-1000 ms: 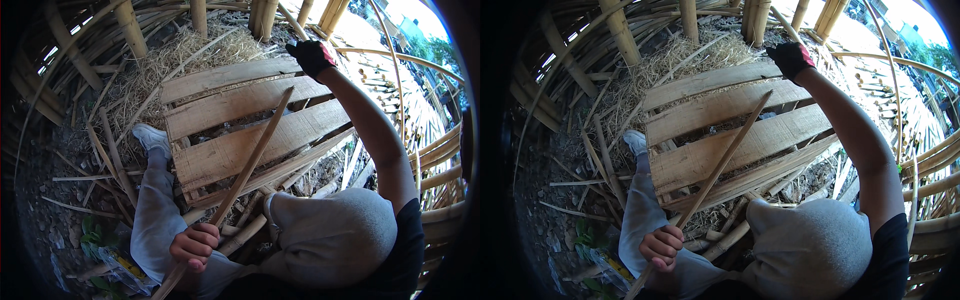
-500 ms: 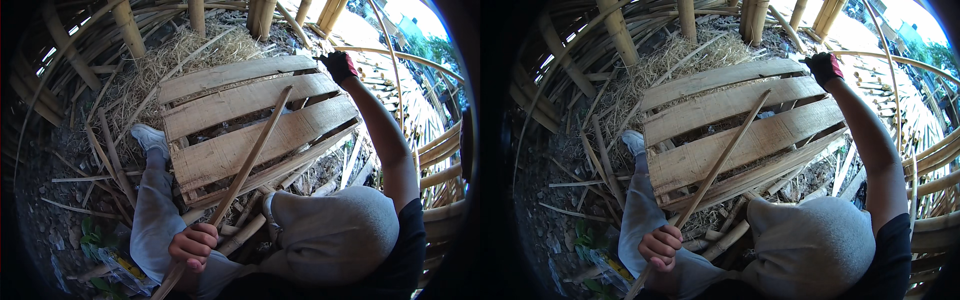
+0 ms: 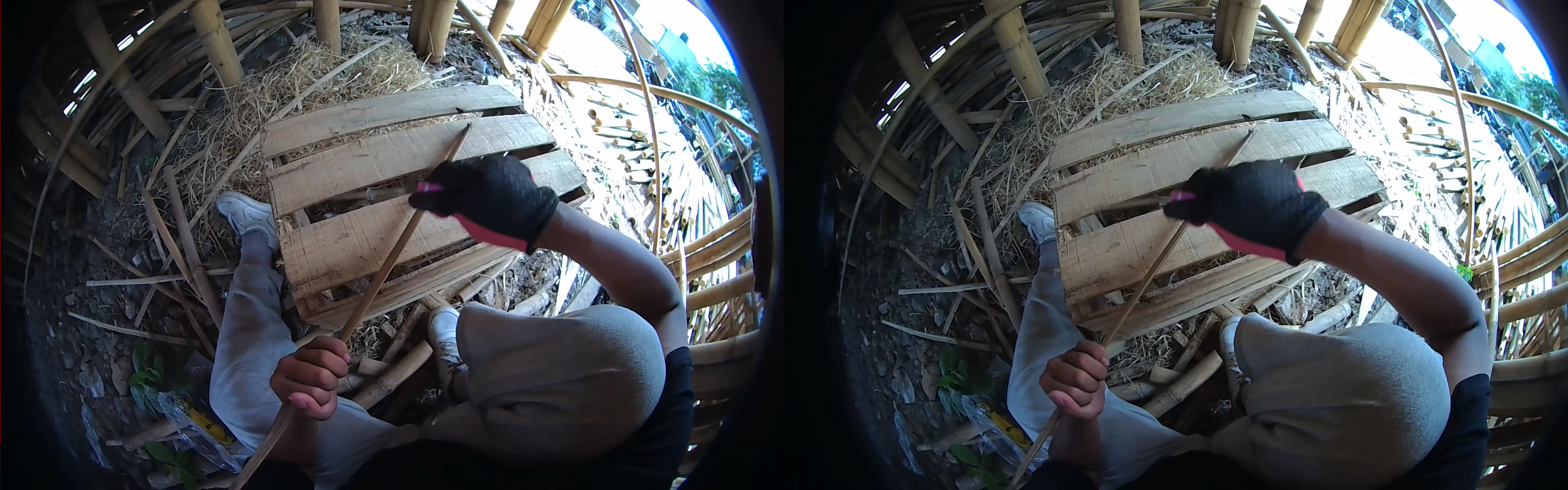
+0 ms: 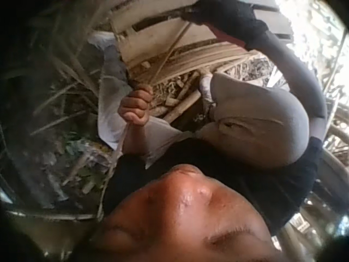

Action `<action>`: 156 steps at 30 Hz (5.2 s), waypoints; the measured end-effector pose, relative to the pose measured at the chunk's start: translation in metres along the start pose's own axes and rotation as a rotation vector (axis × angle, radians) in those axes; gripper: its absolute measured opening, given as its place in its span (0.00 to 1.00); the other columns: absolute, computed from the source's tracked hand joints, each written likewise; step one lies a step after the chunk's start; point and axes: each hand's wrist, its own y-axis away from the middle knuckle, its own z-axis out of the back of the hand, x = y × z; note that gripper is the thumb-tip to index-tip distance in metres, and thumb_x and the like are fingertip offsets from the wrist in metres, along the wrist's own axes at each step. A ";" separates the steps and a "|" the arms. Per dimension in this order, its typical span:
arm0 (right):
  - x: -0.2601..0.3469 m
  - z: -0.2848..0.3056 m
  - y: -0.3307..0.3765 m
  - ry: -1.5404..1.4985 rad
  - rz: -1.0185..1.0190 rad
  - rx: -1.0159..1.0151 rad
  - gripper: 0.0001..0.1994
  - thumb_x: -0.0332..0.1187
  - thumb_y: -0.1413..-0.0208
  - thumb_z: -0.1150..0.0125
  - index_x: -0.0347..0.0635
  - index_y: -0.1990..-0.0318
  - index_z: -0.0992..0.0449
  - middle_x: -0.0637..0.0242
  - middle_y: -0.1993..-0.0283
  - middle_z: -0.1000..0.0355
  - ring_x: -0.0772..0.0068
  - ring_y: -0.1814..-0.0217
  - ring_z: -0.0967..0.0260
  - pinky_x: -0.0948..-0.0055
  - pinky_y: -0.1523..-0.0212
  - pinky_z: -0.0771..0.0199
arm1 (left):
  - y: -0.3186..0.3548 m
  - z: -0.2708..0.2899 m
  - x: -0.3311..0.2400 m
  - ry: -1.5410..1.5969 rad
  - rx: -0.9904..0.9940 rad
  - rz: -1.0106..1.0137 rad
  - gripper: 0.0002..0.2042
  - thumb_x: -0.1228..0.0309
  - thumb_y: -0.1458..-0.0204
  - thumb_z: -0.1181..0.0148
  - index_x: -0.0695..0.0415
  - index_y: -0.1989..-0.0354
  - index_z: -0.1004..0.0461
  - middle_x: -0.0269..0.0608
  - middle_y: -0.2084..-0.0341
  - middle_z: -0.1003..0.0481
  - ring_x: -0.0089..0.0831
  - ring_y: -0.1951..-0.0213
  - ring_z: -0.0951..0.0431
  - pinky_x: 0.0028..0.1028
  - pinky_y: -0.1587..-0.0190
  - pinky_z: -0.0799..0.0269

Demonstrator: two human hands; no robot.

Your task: The person sits on the ground and uses a knife to shave and smooth a long bamboo stick held in the left hand. The person repeatedly scrapes along the length of the bamboo, removing thin strips and refining its surface.

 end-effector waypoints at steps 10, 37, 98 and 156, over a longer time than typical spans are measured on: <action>0.049 -0.022 0.032 0.143 0.385 0.028 0.14 0.44 0.41 0.38 0.53 0.50 0.22 0.67 0.59 0.22 0.66 0.61 0.19 0.60 0.70 0.21 | -0.008 -0.009 -0.012 -0.045 -0.003 -0.042 0.33 0.54 0.28 0.65 0.49 0.92 0.50 0.27 0.94 0.43 0.23 0.88 0.39 0.31 0.74 0.31; 0.085 -0.044 0.017 0.157 0.427 -0.108 0.15 0.48 0.38 0.41 0.47 0.65 0.23 0.66 0.71 0.23 0.62 0.72 0.22 0.62 0.76 0.25 | -0.033 0.012 -0.017 -0.059 0.145 -0.102 0.31 0.62 0.30 0.63 0.50 0.92 0.51 0.26 0.95 0.46 0.24 0.90 0.41 0.30 0.76 0.36; -0.045 -0.021 -0.051 0.580 0.037 0.074 0.17 0.52 0.33 0.50 0.56 0.59 0.18 0.69 0.68 0.21 0.63 0.64 0.20 0.64 0.64 0.20 | -0.025 0.020 -0.018 -0.011 0.105 -0.091 0.31 0.63 0.28 0.61 0.52 0.92 0.47 0.29 0.93 0.45 0.28 0.87 0.38 0.33 0.74 0.33; -0.039 -0.034 -0.022 0.497 0.091 0.148 0.15 0.43 0.30 0.54 0.61 0.44 0.22 0.64 0.64 0.20 0.58 0.68 0.21 0.59 0.69 0.21 | -0.014 0.008 -0.016 0.052 0.145 -0.101 0.31 0.63 0.27 0.64 0.54 0.91 0.47 0.32 0.91 0.44 0.30 0.86 0.36 0.35 0.72 0.30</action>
